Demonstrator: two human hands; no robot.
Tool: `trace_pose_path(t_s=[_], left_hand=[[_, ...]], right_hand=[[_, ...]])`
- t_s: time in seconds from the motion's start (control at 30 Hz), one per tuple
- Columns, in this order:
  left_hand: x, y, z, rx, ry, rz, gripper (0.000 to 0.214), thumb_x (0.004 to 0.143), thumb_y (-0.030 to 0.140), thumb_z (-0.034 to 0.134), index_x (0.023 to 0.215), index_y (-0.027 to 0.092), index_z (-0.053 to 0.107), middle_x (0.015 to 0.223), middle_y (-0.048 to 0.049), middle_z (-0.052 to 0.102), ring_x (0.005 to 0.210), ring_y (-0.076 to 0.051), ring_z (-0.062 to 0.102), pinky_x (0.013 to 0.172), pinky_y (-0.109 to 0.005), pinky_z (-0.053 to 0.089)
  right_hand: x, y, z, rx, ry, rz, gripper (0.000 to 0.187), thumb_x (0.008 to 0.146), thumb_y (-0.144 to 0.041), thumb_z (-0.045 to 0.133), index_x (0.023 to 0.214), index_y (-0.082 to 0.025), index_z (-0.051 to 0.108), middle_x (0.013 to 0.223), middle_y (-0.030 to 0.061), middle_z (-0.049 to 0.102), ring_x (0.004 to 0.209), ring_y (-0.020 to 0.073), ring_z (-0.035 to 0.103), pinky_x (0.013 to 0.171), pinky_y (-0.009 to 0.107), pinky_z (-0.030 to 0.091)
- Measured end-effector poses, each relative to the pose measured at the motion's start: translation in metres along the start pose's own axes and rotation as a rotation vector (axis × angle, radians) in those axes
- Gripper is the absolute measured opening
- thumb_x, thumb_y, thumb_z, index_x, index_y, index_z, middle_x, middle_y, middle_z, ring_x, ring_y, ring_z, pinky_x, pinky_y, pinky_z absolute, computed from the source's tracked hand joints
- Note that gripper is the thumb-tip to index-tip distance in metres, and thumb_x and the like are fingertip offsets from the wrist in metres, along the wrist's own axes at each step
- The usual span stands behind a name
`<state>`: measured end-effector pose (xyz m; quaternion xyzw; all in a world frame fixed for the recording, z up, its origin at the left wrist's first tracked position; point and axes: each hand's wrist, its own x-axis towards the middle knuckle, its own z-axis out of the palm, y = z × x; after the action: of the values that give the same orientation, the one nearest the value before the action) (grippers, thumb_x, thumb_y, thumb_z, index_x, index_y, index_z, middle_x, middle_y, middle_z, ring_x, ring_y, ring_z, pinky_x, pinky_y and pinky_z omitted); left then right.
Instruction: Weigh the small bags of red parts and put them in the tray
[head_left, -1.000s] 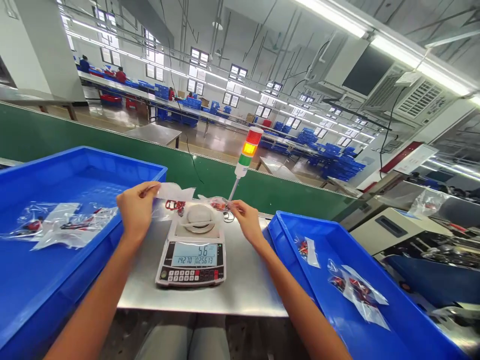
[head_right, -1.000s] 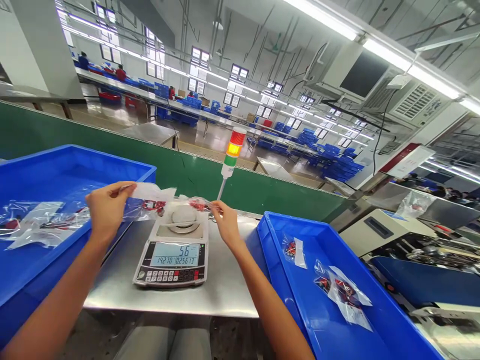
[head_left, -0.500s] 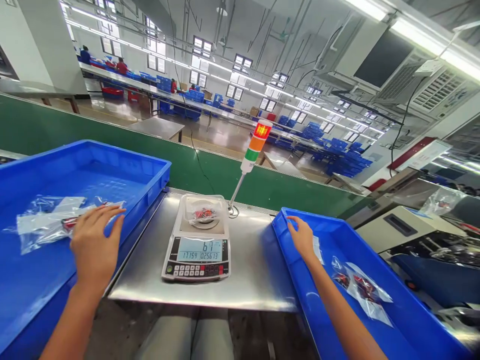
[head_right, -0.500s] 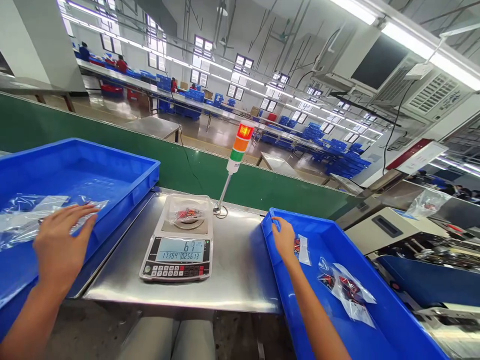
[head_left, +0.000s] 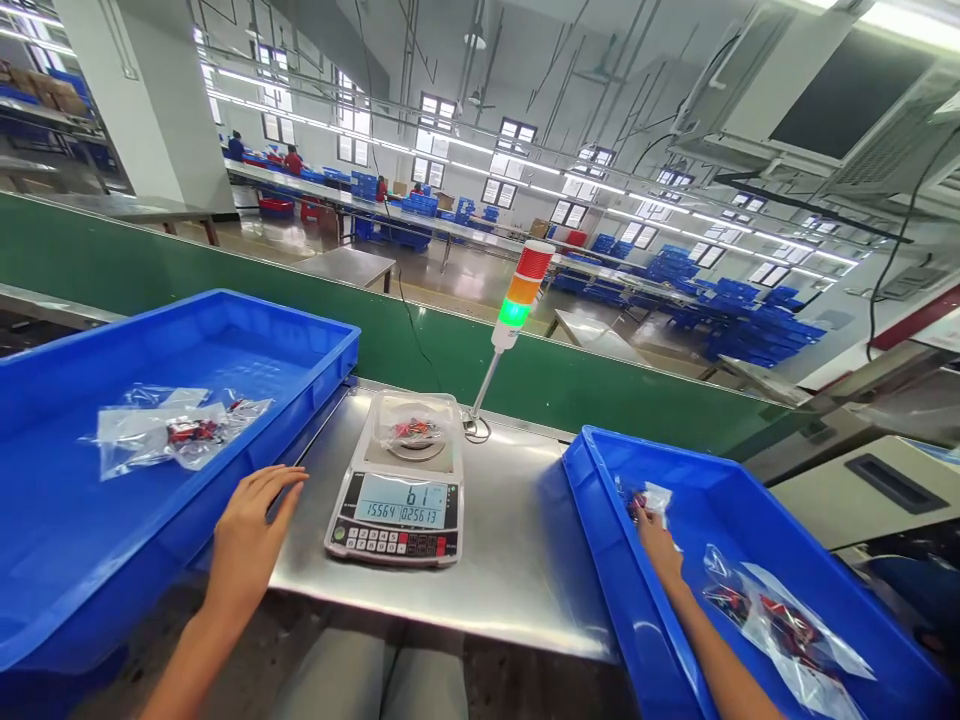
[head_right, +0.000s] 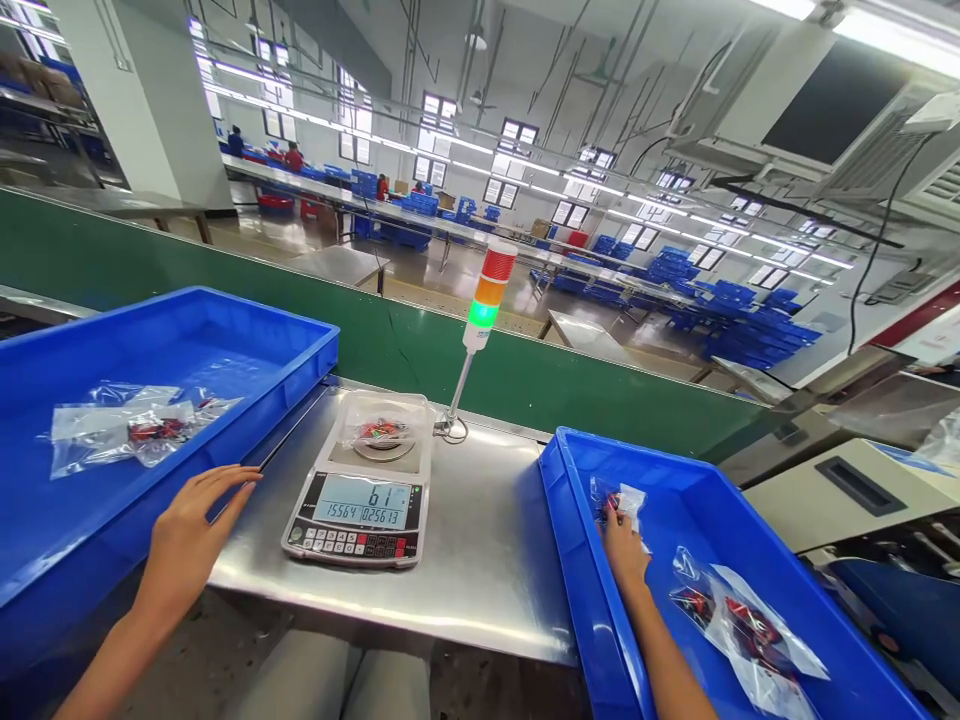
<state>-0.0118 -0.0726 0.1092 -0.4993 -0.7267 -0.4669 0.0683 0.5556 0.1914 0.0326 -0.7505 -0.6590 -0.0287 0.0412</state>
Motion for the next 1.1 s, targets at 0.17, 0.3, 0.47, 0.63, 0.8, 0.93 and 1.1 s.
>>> trace_pose_path(t_s=[0.17, 0.3, 0.47, 0.63, 0.8, 0.93, 1.1], left_hand=[[0.013, 0.023, 0.018, -0.069, -0.059, 0.08, 0.039, 0.098, 0.052, 0.046, 0.097, 0.023, 0.071, 0.105, -0.0057, 0.074, 0.111, -0.027, 0.064, 0.101, -0.042, 0.051], [0.032, 0.048, 0.039, -0.142, -0.12, 0.161, 0.035, 0.099, 0.045, 0.044, 0.098, 0.021, 0.071, 0.106, -0.007, 0.073, 0.114, -0.026, 0.062, 0.103, -0.043, 0.051], [0.052, 0.061, 0.062, -0.133, -0.242, 0.278, 0.029, 0.098, 0.035, 0.045, 0.108, 0.02, 0.068, 0.114, -0.0097, 0.07, 0.118, -0.028, 0.058, 0.104, -0.046, 0.051], [0.064, 0.065, 0.087, -0.129, -0.276, 0.284, 0.021, 0.091, 0.024, 0.049, 0.1, 0.02, 0.067, 0.112, -0.0089, 0.07, 0.115, -0.027, 0.061, 0.1, -0.042, 0.052], [0.092, 0.08, 0.097, -0.139, -0.112, 0.102, 0.022, 0.093, 0.03, 0.048, 0.093, 0.019, 0.067, 0.099, -0.0095, 0.073, 0.09, -0.025, 0.068, 0.083, -0.036, 0.051], [0.125, 0.089, 0.062, -0.161, 0.096, -0.056, 0.021, 0.09, 0.032, 0.055, 0.092, 0.017, 0.069, 0.092, -0.0085, 0.074, 0.083, -0.024, 0.069, 0.081, -0.035, 0.051], [0.144, 0.069, -0.018, -0.114, 0.395, -0.164, 0.026, 0.085, 0.035, 0.059, 0.093, 0.013, 0.071, 0.092, -0.0105, 0.074, 0.085, -0.025, 0.07, 0.089, -0.039, 0.054]], right_hand=[[-0.008, 0.004, -0.009, -0.005, -0.074, 0.023, 0.042, 0.1, -0.028, 0.035, 0.127, -0.016, 0.065, 0.126, 0.0186, 0.065, 0.102, 0.0343, 0.07, 0.079, 0.043, 0.054], [-0.026, 0.008, -0.015, -0.007, -0.054, 0.025, 0.037, 0.099, -0.023, 0.035, 0.106, -0.018, 0.071, 0.114, 0.0163, 0.07, 0.097, 0.0314, 0.07, 0.073, 0.037, 0.05], [-0.045, 0.021, -0.034, 0.162, 0.117, 0.127, 0.029, 0.092, -0.028, 0.042, 0.098, -0.02, 0.069, 0.097, 0.0139, 0.075, 0.089, 0.032, 0.07, 0.069, 0.036, 0.047], [-0.054, 0.001, -0.105, 0.607, 0.541, 0.117, 0.039, 0.083, -0.056, 0.052, 0.086, -0.02, 0.066, 0.089, 0.0137, 0.074, 0.088, 0.0319, 0.069, 0.08, 0.04, 0.053], [-0.072, -0.119, -0.168, 0.999, 0.357, -0.258, 0.041, 0.075, -0.059, 0.069, 0.087, -0.02, 0.069, 0.089, 0.0079, 0.074, 0.086, 0.0259, 0.069, 0.084, 0.038, 0.055], [-0.076, -0.235, -0.171, 1.066, 0.074, -0.566, 0.021, 0.08, -0.042, 0.066, 0.085, -0.022, 0.069, 0.087, 0.0031, 0.074, 0.083, 0.0217, 0.069, 0.08, 0.035, 0.055], [-0.072, -0.327, -0.154, 0.975, -0.071, -0.711, 0.014, 0.077, -0.015, 0.061, 0.086, -0.021, 0.069, 0.087, 0.0009, 0.075, 0.082, 0.0195, 0.069, 0.082, 0.034, 0.052]])
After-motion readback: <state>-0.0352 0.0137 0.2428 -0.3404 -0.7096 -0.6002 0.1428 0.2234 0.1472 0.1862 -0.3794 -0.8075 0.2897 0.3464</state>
